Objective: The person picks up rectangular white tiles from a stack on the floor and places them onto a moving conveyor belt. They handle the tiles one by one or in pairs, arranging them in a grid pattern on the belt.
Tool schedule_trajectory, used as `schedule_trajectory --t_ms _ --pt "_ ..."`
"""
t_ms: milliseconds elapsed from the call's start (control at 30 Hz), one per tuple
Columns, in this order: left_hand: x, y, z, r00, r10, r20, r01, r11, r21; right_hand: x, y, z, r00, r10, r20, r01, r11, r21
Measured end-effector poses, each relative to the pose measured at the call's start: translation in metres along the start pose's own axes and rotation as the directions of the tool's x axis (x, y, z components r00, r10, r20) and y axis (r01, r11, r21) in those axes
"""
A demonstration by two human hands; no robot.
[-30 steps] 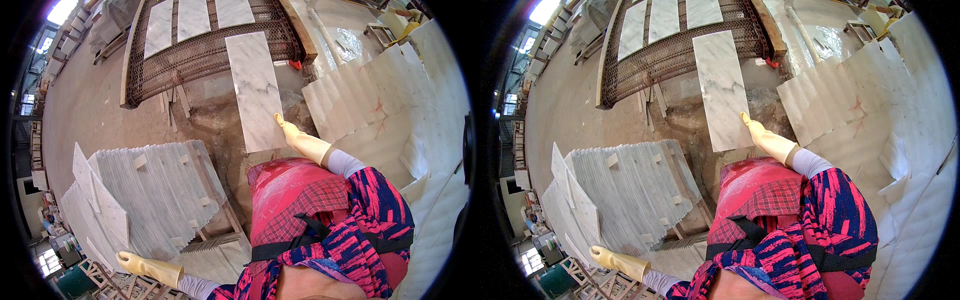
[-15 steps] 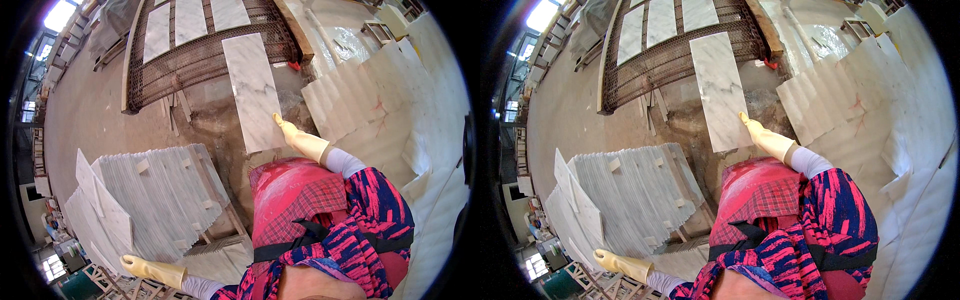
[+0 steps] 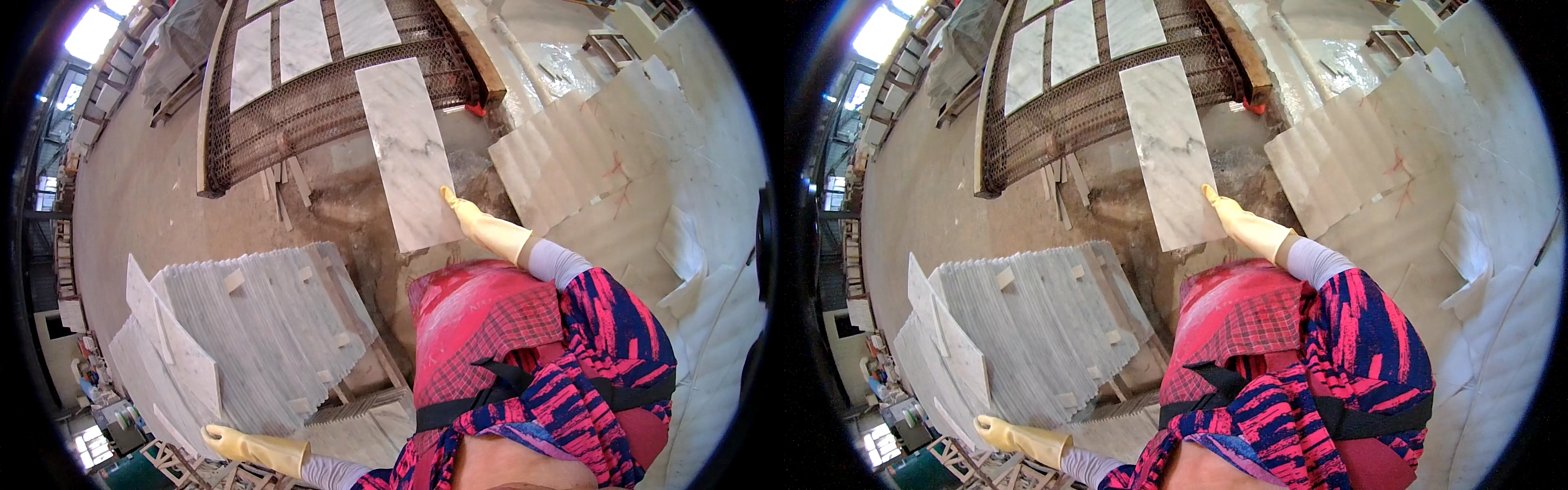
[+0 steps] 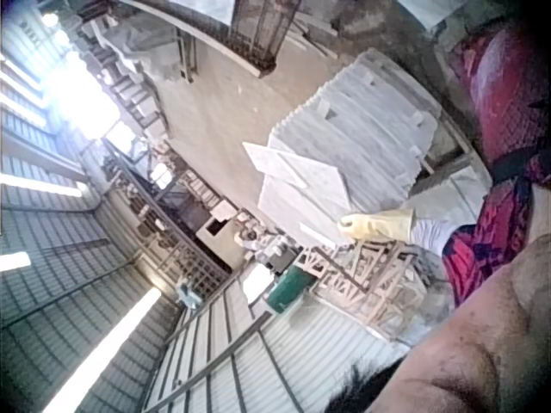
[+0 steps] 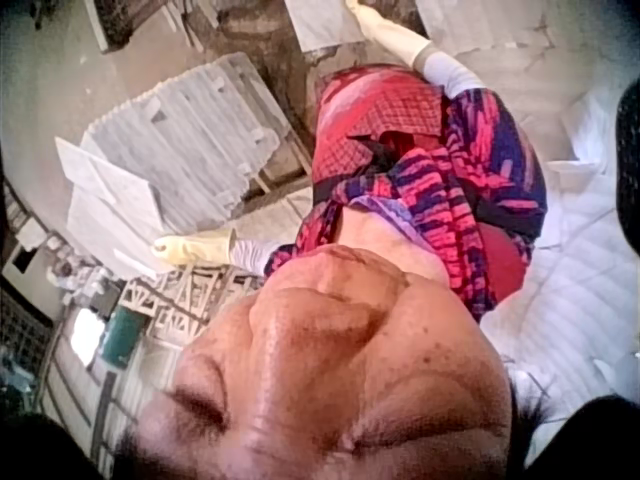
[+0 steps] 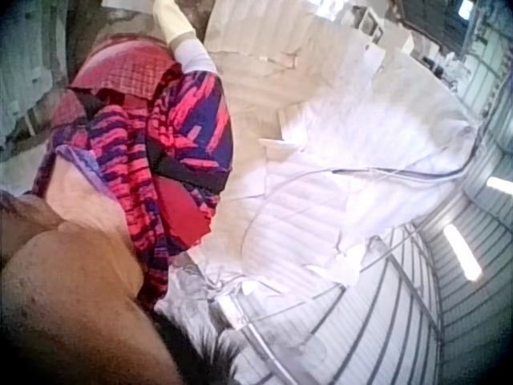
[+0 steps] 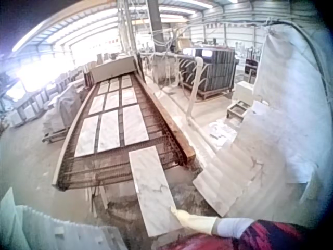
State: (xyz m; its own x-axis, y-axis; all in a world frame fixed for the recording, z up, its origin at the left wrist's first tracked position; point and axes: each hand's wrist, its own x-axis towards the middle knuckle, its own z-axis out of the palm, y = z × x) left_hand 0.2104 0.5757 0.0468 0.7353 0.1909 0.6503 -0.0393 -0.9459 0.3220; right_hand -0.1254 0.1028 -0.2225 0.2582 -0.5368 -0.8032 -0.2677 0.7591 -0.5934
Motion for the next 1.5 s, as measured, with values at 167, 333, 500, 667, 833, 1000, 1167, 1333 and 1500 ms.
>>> schedule_trajectory --t_ms 167,333,500,667,833,1000,1167,1333,1500 --pt "-0.007 0.010 0.008 1.000 0.013 0.000 -0.013 1.000 -0.010 0.033 0.018 -0.010 0.996 -0.063 0.055 0.060 0.997 0.050" --pt "-0.010 0.022 0.016 0.999 0.016 -0.032 -0.016 1.000 0.004 0.011 0.006 0.000 0.996 -0.073 -0.054 0.066 0.990 -0.124" --pt "-0.011 0.040 0.032 0.999 0.024 -0.045 -0.026 0.999 -0.040 0.042 0.016 -0.011 0.999 -0.038 -0.038 0.036 0.998 -0.051" --pt "-0.010 0.042 0.036 0.998 0.021 -0.059 -0.024 0.999 -0.039 0.044 0.015 -0.008 0.997 -0.018 0.069 0.018 1.000 0.001" --pt "-0.008 0.044 0.042 0.998 0.029 -0.063 -0.032 0.998 -0.047 0.031 0.006 -0.004 0.999 0.017 -0.035 -0.019 0.998 -0.052" --pt "-0.005 0.047 0.046 0.997 0.039 -0.065 -0.042 0.998 -0.048 0.012 -0.004 -0.003 0.999 -0.006 -0.033 0.003 0.998 -0.070" --pt "-0.002 0.052 0.048 0.996 0.049 -0.069 -0.053 0.997 -0.059 0.023 -0.002 -0.006 0.999 -0.022 -0.036 0.020 0.998 -0.063" --pt "0.000 0.047 0.047 0.996 0.043 -0.073 -0.046 0.998 -0.050 0.056 0.010 -0.007 1.000 -0.005 0.000 0.005 0.998 -0.060" --pt "0.001 0.045 0.047 0.996 0.045 -0.076 -0.048 0.998 -0.046 0.034 -0.005 -0.008 1.000 -0.026 0.001 0.026 0.999 -0.046"
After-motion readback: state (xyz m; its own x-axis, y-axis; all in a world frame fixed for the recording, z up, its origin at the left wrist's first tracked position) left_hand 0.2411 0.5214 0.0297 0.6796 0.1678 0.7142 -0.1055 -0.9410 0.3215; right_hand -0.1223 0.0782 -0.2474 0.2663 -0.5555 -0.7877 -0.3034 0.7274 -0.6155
